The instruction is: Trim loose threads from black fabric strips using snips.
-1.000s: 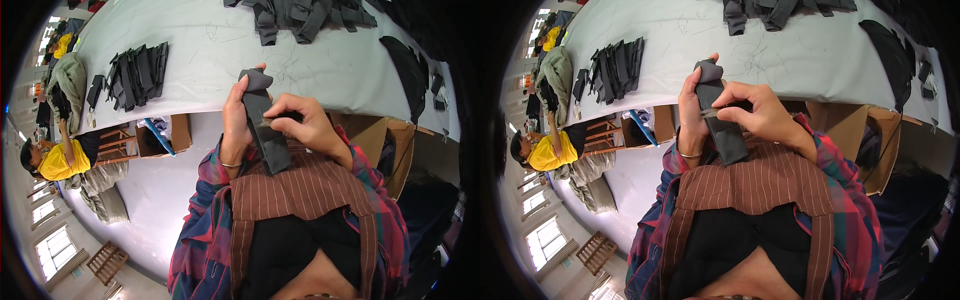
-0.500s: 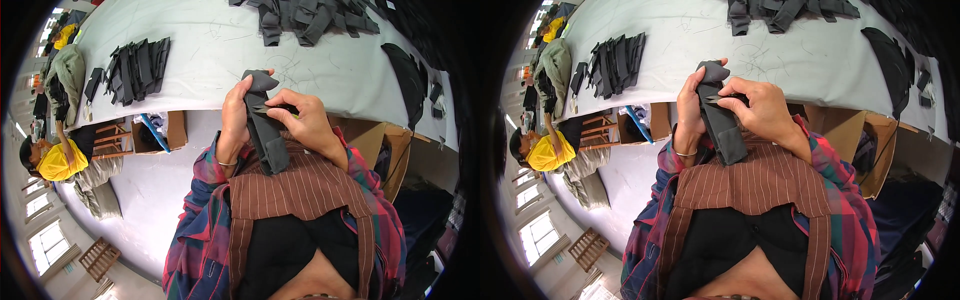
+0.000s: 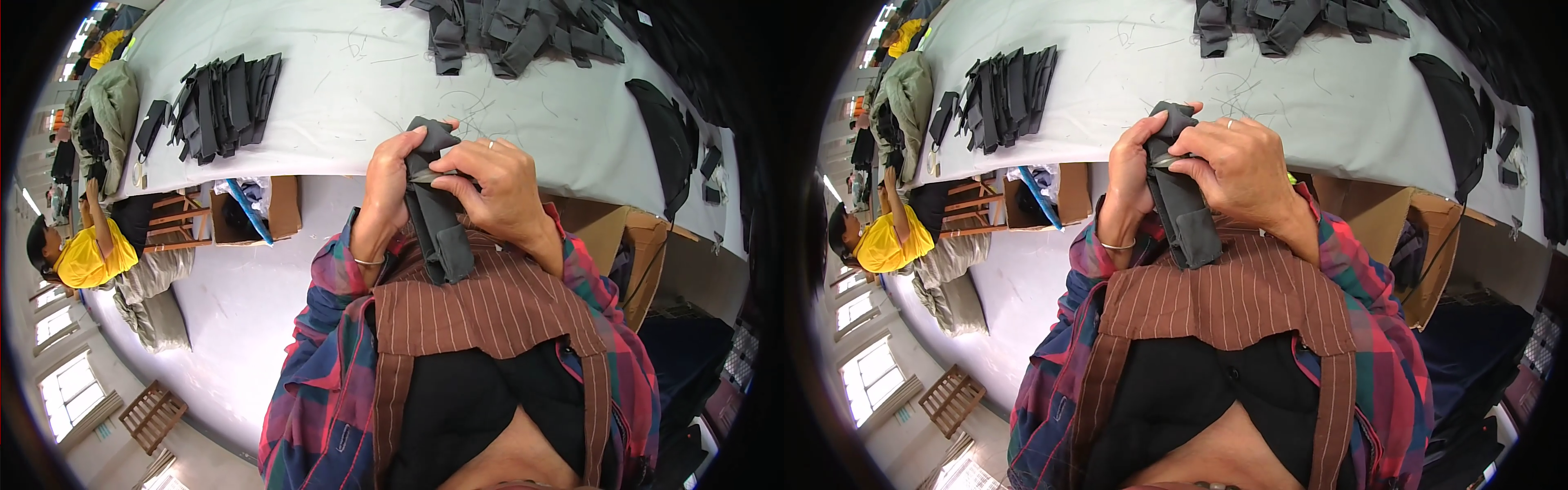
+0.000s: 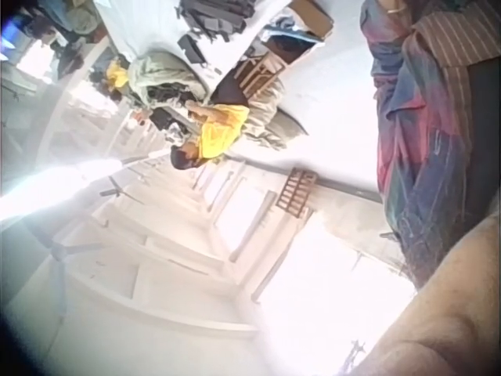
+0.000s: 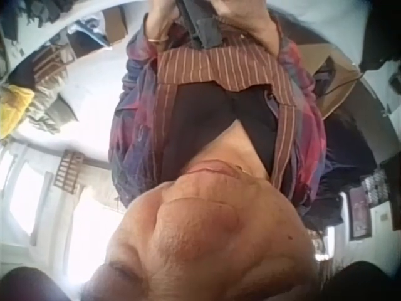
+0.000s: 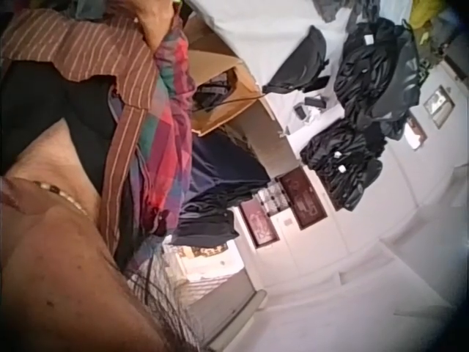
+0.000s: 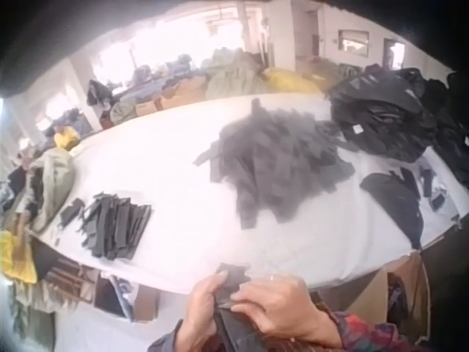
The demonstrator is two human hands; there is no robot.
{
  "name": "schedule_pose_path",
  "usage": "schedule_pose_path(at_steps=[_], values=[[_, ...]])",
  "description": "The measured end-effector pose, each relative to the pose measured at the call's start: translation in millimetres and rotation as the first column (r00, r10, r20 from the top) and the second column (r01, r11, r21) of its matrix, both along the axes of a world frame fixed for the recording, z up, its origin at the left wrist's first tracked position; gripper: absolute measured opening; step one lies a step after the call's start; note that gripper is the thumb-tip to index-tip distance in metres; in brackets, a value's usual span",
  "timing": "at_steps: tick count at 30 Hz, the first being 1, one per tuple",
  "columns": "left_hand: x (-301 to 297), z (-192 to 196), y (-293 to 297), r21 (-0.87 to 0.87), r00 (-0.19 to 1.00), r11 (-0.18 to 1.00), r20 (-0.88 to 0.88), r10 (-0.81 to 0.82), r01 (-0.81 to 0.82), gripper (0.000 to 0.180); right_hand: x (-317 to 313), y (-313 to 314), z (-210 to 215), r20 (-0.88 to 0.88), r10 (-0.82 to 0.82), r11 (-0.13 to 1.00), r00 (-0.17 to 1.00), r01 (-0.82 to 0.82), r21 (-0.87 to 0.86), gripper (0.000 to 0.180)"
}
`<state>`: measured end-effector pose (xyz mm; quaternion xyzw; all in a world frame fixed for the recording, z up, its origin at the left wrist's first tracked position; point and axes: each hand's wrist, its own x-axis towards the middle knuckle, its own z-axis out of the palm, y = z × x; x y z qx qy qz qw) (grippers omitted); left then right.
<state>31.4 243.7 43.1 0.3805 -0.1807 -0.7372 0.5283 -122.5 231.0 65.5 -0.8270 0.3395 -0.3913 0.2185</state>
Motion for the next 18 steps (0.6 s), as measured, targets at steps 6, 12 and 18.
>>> schedule_pose_path(at_steps=[6,12,18], values=[[0.4,1.1,1.3,-0.001,0.999,1.000,0.028,-0.027,0.027,0.043,-9.2,-2.8,-6.3,0.163,0.068,0.931,0.984,-0.121,0.345,0.018],[-10.5,-6.8,30.1,0.038,0.979,0.981,-0.074,-0.190,0.193,0.053,-5.4,-8.9,-2.5,0.253,-0.095,0.827,0.963,-0.065,0.559,0.044],[-8.0,-10.5,48.2,0.043,0.970,0.970,-0.060,-0.236,0.238,0.046,-17.6,-42.1,-33.4,0.370,-0.090,0.617,0.925,-0.240,0.750,0.039]])
